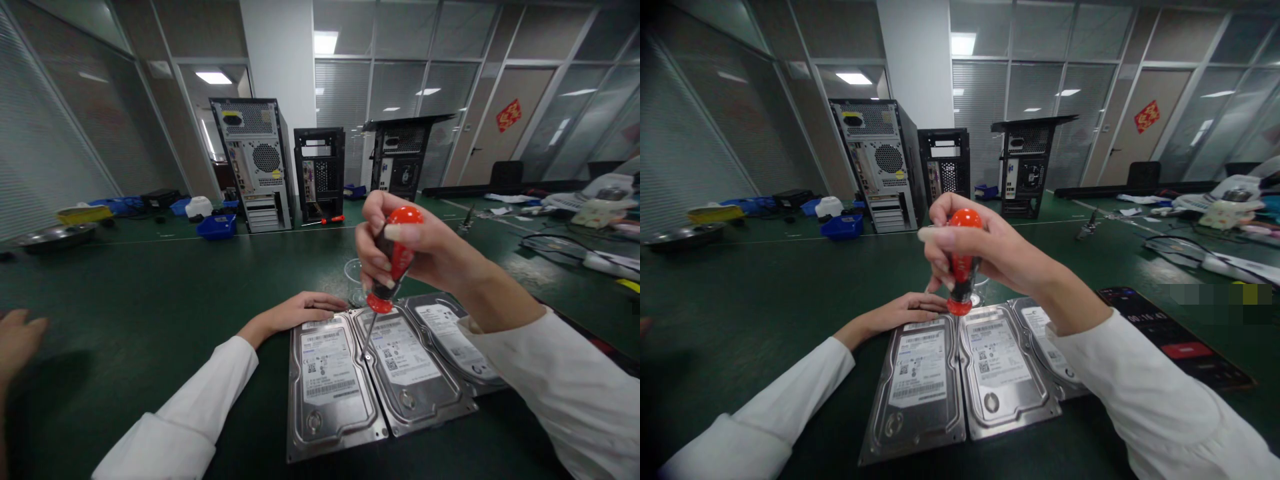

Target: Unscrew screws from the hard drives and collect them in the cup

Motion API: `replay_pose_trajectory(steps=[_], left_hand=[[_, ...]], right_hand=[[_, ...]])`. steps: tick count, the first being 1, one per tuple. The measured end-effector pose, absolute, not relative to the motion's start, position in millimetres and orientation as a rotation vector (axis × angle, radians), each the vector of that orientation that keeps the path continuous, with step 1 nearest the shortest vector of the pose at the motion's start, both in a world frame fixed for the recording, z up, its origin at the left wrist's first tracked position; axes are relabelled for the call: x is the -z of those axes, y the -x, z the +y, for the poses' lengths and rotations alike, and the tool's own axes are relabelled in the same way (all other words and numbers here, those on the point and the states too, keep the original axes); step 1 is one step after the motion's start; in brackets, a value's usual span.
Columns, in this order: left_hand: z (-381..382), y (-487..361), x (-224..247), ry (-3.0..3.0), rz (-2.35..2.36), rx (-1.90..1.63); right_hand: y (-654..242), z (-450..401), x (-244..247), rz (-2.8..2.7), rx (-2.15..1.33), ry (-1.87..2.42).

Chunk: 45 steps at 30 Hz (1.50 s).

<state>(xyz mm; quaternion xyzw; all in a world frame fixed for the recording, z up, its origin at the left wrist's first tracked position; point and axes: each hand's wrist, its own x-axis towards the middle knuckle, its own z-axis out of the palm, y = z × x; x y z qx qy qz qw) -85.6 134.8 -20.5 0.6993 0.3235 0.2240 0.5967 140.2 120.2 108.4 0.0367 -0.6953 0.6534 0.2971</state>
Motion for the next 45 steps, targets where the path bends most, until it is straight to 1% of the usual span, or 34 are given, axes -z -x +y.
replay_pose_trajectory(steps=[4, 10, 15, 22, 29, 32, 38, 43, 45], left_hand=[[134.5, 84.7, 19.6, -1.66, 0.76, -0.522], [136.8, 86.1, 23.2, -1.665, 0.748, -0.524], [136.4, 86.0, 23.2, -1.684, 0.703, -0.513], [135.9, 86.6, 20.5, -1.756, 0.713, -0.506], [133.5, 85.6, 16.0, -1.741, 0.742, -0.484], [131.6, 84.6, 12.8, -1.723, 0.723, -0.47], [135.9, 87.2, 20.1, -1.735, 0.734, -0.506], [135.4, 87.3, 19.6, -1.727, 0.742, -0.501], [134.8, 87.0, 18.8, -1.71, 0.742, -0.485]], right_hand=[[-141.2, 122.1, -109.5, -1.84, -1.853, -0.095], [-139.5, 125.2, -104.5, -1.929, -1.594, -0.137], [-137.5, 123.8, -104.4, -1.952, -1.518, -0.166], [-140.8, 122.2, -108.7, -1.812, -1.795, -0.07], [-137.1, 122.7, -104.5, -1.844, -1.531, -0.059], [-136.7, 120.5, -105.4, -1.832, -1.563, -0.078], [-141.0, 117.8, -110.9, -1.87, -1.738, -0.11], [-140.4, 119.2, -108.3, -1.88, -1.616, -0.179], [-140.3, 119.5, -107.4, -1.867, -1.64, -0.196]])
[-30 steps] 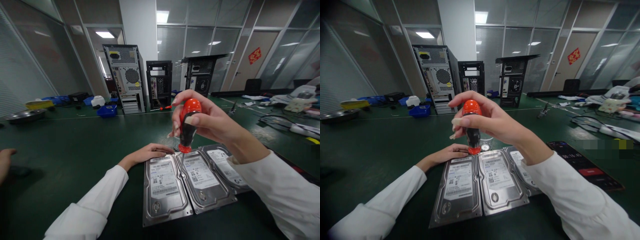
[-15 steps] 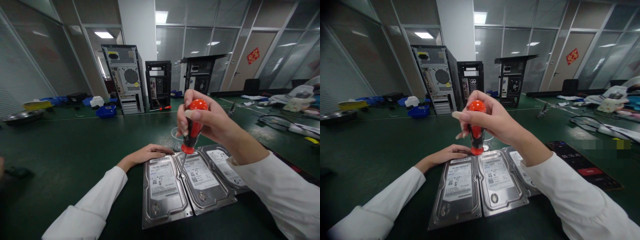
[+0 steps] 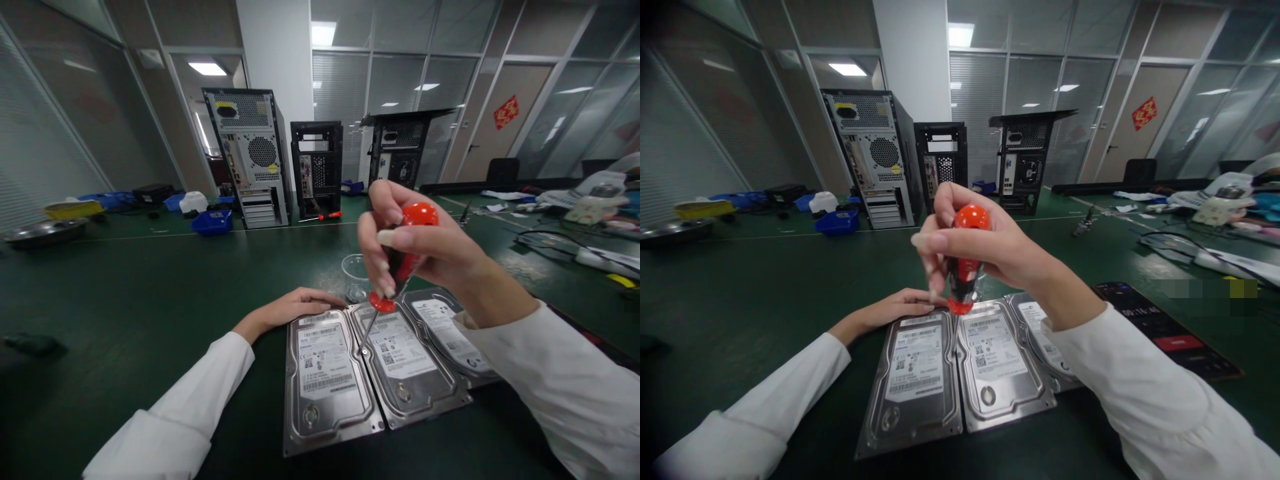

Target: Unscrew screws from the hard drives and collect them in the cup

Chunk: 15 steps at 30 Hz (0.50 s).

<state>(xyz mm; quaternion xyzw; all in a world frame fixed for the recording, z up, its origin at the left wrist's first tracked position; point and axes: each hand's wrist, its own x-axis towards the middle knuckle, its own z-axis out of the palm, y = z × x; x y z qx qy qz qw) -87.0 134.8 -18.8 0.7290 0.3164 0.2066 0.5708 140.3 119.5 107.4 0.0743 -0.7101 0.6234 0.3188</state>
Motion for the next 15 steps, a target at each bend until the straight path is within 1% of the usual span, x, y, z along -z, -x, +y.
replay_pose_trajectory(steps=[6, 9, 12, 15], left_hand=[[137.0, 87.6, 23.0, -1.694, 0.732, -0.476], [136.8, 87.7, 23.4, -1.694, 0.729, -0.498], [135.4, 87.2, 21.1, -1.721, 0.743, -0.517], [134.6, 86.6, 19.0, -1.733, 0.744, -0.515]], right_hand=[[-144.3, 119.6, -112.5, -1.938, -1.767, -0.318], [-145.4, 118.5, -114.0, -1.965, -1.804, -0.236], [-141.9, 117.2, -110.2, -1.984, -1.718, -0.137], [-135.3, 115.5, -104.4, -1.904, -1.628, -0.161]])
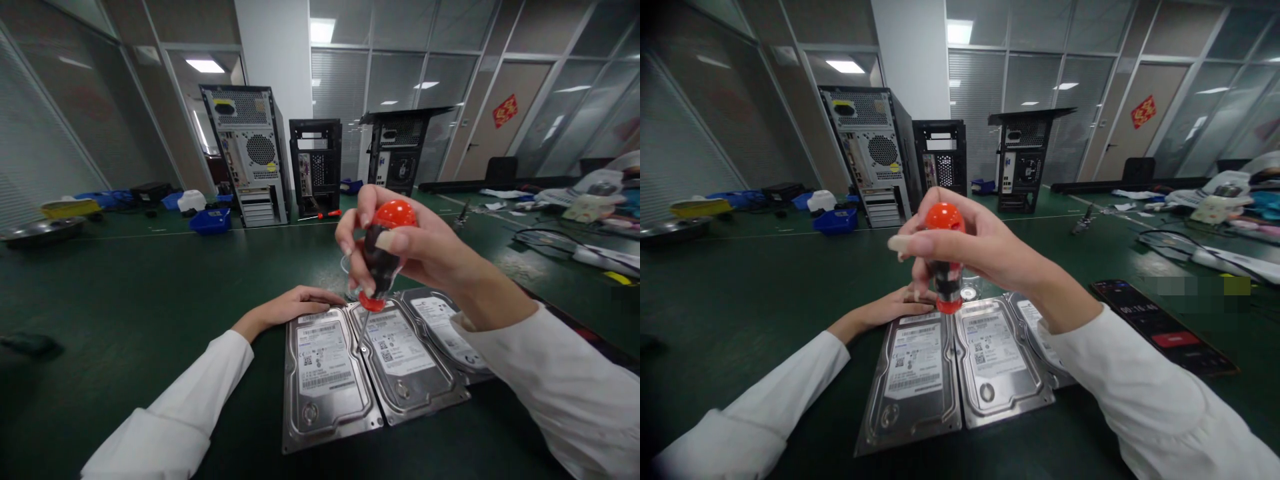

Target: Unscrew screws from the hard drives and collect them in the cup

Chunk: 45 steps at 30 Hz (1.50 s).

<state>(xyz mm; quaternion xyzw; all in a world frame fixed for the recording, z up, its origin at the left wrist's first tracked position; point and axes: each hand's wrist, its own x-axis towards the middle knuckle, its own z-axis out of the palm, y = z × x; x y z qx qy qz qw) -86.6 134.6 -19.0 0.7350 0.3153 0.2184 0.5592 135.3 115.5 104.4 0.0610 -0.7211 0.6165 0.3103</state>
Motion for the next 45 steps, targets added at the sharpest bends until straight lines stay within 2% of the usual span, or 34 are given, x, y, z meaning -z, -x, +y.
replay_pose_trajectory(steps=[4, 9, 15, 22, 27, 37, 45], left_hand=[[135.7, 86.3, 19.6, -1.722, 0.724, -0.491], [137.2, 86.9, 21.5, -1.715, 0.723, -0.505], [137.3, 87.1, 22.2, -1.679, 0.74, -0.53], [138.1, 86.9, 26.5, -1.569, 0.698, -0.544], [137.6, 87.0, 24.6, -1.603, 0.677, -0.554], [139.2, 88.2, 27.9, -1.591, 0.679, -0.525], [139.4, 88.7, 27.4, -1.623, 0.697, -0.53]], right_hand=[[-131.2, 113.0, -102.6, -1.788, -1.597, -0.121], [-135.5, 115.5, -106.7, -1.833, -1.75, -0.15], [-131.8, 117.2, -101.8, -1.851, -1.685, -0.238], [-134.1, 111.5, -104.7, -1.877, -1.772, -0.164], [-128.9, 115.7, -100.7, -1.905, -1.563, -0.21], [-134.4, 114.6, -103.9, -1.868, -1.678, -0.091], [-126.3, 110.8, -100.0, -1.768, -1.489, -0.123]])
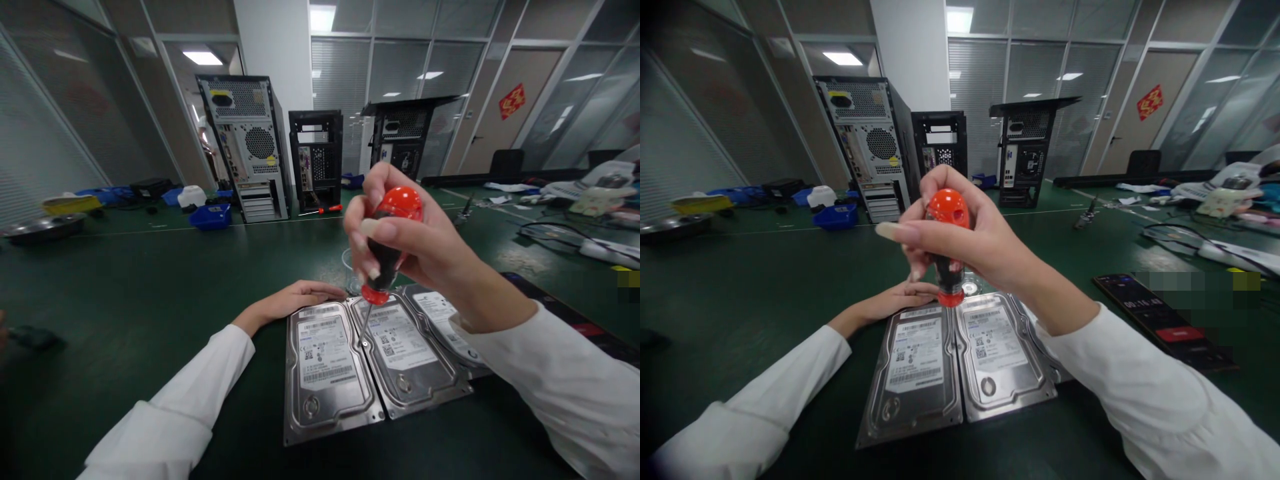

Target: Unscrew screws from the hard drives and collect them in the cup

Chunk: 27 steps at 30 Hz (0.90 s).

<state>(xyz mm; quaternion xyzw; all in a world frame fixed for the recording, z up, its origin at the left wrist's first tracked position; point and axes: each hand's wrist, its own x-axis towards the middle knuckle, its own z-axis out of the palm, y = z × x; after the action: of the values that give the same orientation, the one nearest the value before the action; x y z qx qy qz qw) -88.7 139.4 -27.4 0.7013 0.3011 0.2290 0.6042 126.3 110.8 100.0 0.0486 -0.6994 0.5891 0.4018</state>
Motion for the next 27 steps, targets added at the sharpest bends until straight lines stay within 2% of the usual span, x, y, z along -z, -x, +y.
replay_pose_trajectory(steps=[7, 13, 21, 27], left_hand=[[140.5, 88.5, 29.6, -1.597, 0.664, -0.52], [139.5, 87.8, 27.6, -1.622, 0.695, -0.531], [140.4, 88.7, 28.6, -1.63, 0.709, -0.528], [137.8, 87.7, 24.2, -1.603, 0.711, -0.511]], right_hand=[[-132.8, 109.6, -106.5, -1.833, -1.647, -0.075], [-132.2, 113.2, -103.5, -1.839, -1.52, -0.095], [-138.0, 111.0, -108.7, -1.868, -1.668, -0.021], [-137.0, 116.7, -105.8, -1.829, -1.583, -0.044]])
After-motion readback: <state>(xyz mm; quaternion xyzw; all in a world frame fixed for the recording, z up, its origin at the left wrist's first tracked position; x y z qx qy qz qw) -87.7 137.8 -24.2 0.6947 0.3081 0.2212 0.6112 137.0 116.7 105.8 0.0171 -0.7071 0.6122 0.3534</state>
